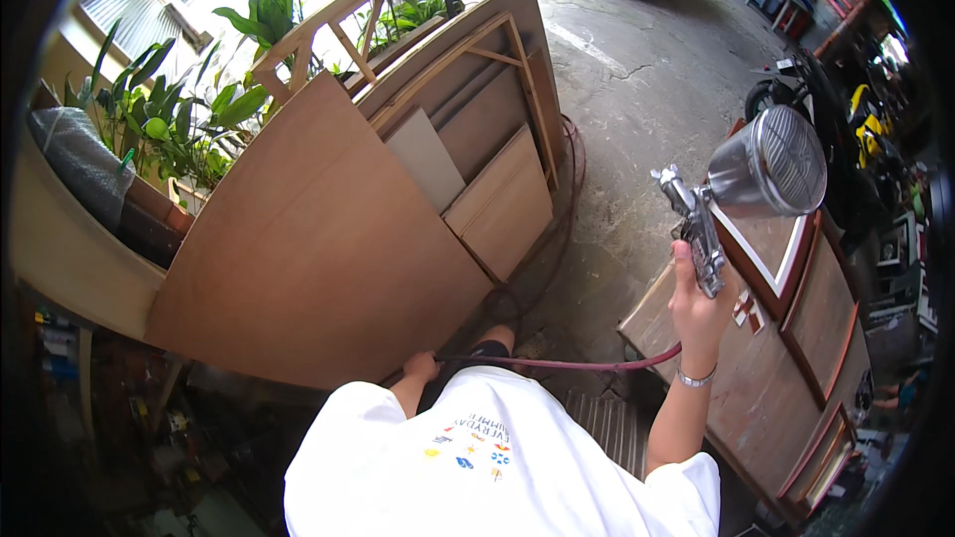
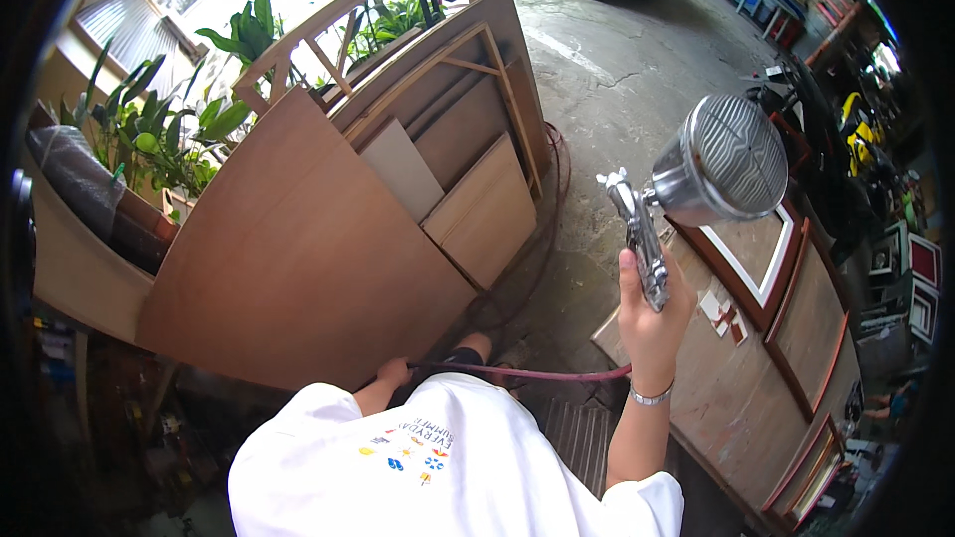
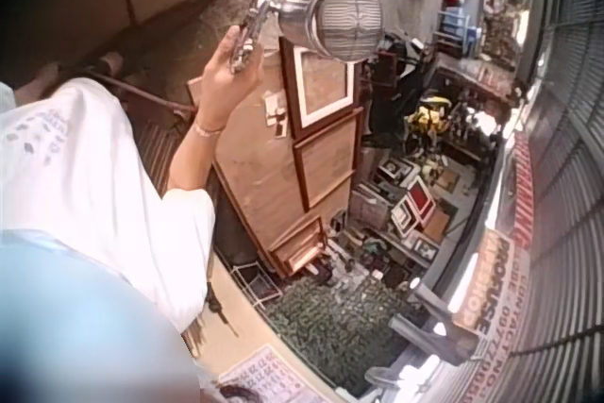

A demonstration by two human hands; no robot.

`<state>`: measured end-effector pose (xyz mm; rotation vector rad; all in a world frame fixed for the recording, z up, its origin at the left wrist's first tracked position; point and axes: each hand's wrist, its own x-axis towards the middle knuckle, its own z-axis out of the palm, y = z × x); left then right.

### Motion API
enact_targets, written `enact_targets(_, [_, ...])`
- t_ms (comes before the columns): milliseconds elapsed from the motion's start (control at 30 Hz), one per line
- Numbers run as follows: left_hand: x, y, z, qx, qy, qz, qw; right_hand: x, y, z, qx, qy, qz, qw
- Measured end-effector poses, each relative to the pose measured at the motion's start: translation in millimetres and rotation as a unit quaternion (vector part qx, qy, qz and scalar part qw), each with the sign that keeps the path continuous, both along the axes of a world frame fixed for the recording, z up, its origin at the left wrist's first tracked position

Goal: The person pours paint into a spray gun, then walks outside to spray paint a wooden frame resting on a fan. The person applies paint to the frame from multiple angles.

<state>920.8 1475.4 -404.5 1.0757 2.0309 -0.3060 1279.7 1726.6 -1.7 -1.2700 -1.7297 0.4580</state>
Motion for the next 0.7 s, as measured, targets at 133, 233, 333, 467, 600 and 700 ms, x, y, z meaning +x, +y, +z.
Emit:
enact_targets(133, [19,61,0,0.002,-0.065,-0.06,0.996,5,63,-6,-0.013,0.041,0.003,0.999])
enact_targets(233, [54,155,44,0.177,-0.197,-0.132,0.955,-12,109,-16,0.012,0.081,0.032,0.996])
enact_targets(333, [117,267,155,0.341,-0.412,-0.079,0.841,-39,152,-16,0.052,0.066,0.069,0.994])
enact_targets(467, [174,369,256,0.466,-0.594,0.01,0.656,-79,213,-38,0.005,0.076,0.123,0.989])
enact_targets(600, [174,446,265,0.606,-0.499,0.073,0.616,-127,270,-43,0.001,0.059,0.174,0.983])
enact_targets(700, [157,494,244,0.638,-0.454,0.146,0.605,-160,312,-55,0.02,0.061,0.202,0.977])
